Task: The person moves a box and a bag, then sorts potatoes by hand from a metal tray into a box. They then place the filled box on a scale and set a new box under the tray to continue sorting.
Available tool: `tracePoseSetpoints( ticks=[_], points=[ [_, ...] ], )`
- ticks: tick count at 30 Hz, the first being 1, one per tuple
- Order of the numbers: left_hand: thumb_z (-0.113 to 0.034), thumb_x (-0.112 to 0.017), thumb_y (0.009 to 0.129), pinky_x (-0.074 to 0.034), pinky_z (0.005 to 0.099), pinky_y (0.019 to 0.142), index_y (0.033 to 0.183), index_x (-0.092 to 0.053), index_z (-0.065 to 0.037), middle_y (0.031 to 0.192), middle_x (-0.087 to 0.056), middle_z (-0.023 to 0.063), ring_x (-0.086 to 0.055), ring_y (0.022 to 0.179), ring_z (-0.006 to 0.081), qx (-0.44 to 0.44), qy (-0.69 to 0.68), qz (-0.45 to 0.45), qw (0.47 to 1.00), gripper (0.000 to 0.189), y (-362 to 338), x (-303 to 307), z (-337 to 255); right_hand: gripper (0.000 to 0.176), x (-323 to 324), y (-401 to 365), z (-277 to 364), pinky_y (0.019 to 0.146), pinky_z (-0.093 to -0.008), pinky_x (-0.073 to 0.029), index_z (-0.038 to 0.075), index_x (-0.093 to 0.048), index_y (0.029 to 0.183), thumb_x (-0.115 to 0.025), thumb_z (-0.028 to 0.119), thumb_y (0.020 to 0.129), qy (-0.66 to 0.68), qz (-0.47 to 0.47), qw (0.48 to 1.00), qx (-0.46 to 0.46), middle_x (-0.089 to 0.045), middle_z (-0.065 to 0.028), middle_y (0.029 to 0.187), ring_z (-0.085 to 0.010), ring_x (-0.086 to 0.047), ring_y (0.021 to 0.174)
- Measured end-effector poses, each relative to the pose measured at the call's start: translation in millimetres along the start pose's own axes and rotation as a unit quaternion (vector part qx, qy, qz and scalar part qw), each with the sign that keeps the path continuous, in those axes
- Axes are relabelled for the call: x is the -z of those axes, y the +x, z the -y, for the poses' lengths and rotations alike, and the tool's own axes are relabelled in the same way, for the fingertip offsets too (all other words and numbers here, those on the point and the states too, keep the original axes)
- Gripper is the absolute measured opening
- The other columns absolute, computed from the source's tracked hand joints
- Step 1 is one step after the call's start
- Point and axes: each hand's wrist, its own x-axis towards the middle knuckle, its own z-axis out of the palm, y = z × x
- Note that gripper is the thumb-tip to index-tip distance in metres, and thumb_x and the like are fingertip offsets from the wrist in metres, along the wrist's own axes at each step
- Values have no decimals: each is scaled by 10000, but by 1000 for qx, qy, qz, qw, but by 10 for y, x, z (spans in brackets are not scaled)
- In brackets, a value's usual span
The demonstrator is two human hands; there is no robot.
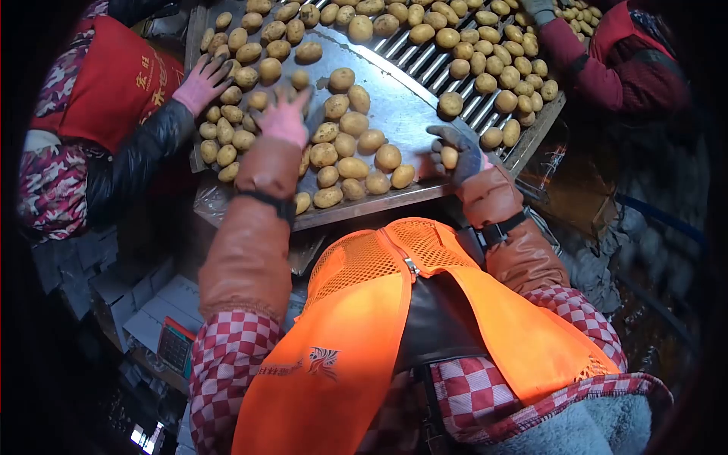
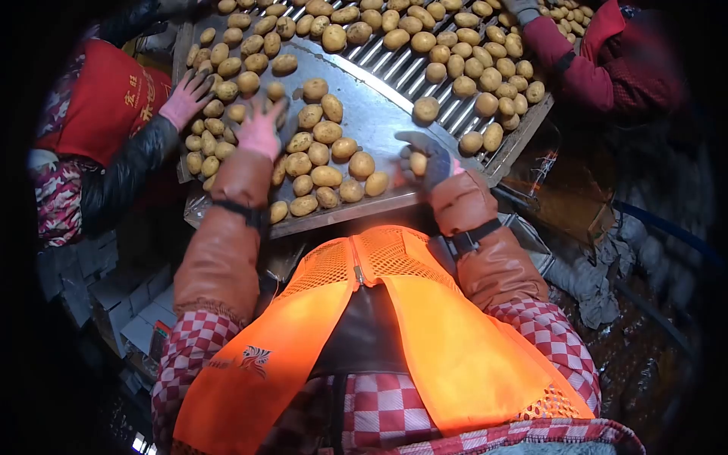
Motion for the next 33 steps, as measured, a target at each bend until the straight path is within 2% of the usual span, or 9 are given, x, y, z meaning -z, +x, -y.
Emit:
tracePoseSetpoints(
  ticks=[6, 12, 14, 16, 21, 27, 29, 32, 33],
  points=[
    [-280, -597, 890, -197, 604, 1144, 1386, -493, -390, 1563, -322, -7, -260, 1453, 291, 39, -28, 31, 998, 519, -1027, -102, 189, 387, -60, -471, 185, 559, -280, -458, 55, -555, 1256, -587, 294, 954, 17, -113, 991, -72, -596, -25, 796, -143, -543, 621],
    [-120, -621, 808, -218, 559, 1150, 1329, -547, -323, 1500, -403, 31, -304, 1438, 256, 114, -98, -42, 988, 565, -1198, -220, -43, 433, 8, -306, 108, 641, -331, -546, 14, -475, 1365, -529, 153, 958, -42, -43, 995, -84, -628, -114, 918, -199, -613, 728],
    [-176, -640, 813, -213, 574, 1149, 1302, -575, -272, 1454, -450, 86, -343, 1415, 279, -25, -113, 52, 992, 502, -1125, 18, -679, 429, -186, -239, 151, 644, -334, -547, 22, -480, 1363, -532, 157, 958, -46, -42, 992, -113, -614, -96, 892, -204, -616, 739],
    [-351, -727, 794, -231, 591, 1137, 1253, -634, -212, 1392, -517, 142, -404, 1372, 327, -257, -61, -24, 964, 489, -1129, 200, -1127, 395, -53, -92, 9, 675, -374, -554, 46, -527, 1316, -562, 205, 955, -101, 27, 991, -89, -596, -69, 855, -211, -622, 762],
    [-501, -651, 825, -224, 597, 1136, 1296, -595, -261, 1436, -487, 98, -355, 1404, 328, -135, -79, -62, 986, 532, -997, -57, -675, 224, 76, -520, 277, 674, -351, -526, 48, -655, 1047, -572, 231, 948, -177, 95, 974, -108, -620, -48, 816, -167, -608, 737],
    [-339, -620, 867, -234, 584, 1117, 1275, -604, -263, 1432, -488, 56, -394, 1370, 295, 72, -34, -80, 994, 416, -1207, -115, -16, 246, 885, -1451, 329, 581, -326, -428, 50, -708, 836, -628, 280, 865, -589, -50, 788, -171, -638, -39, 687, -156, -549, 640],
    [-222, -616, 848, -255, 582, 1104, 1237, -630, -233, 1398, -519, 54, -411, 1355, 290, 151, -30, -100, 983, 389, -1195, -144, -26, 253, 2009, -1662, -112, 709, -318, -502, 46, -728, 972, -719, 247, 818, -632, -169, 721, -226, -701, -66, 823, -168, -620, 780],
    [-110, -605, 813, -270, 589, 1095, 1221, -636, -214, 1383, -527, 60, -402, 1359, 282, 136, -77, -136, 978, 422, -999, 1, -14, 358, 2137, -2020, -65, 840, -327, -510, 35, -703, 1101, -755, 225, 802, -637, -251, 714, -147, -714, -102, 976, -164, -634, 926],
    [-113, -612, 807, -274, 593, 1092, 1228, -631, -221, 1391, -519, 61, -396, 1362, 282, 74, -136, -148, 977, 434, -815, -14, 61, 418, 2259, -1878, -65, 904, -331, -495, 24, -665, 1181, -757, 212, 818, -535, -234, 795, -167, -698, -115, 1103, -160, -621, 1012]
  ],
)
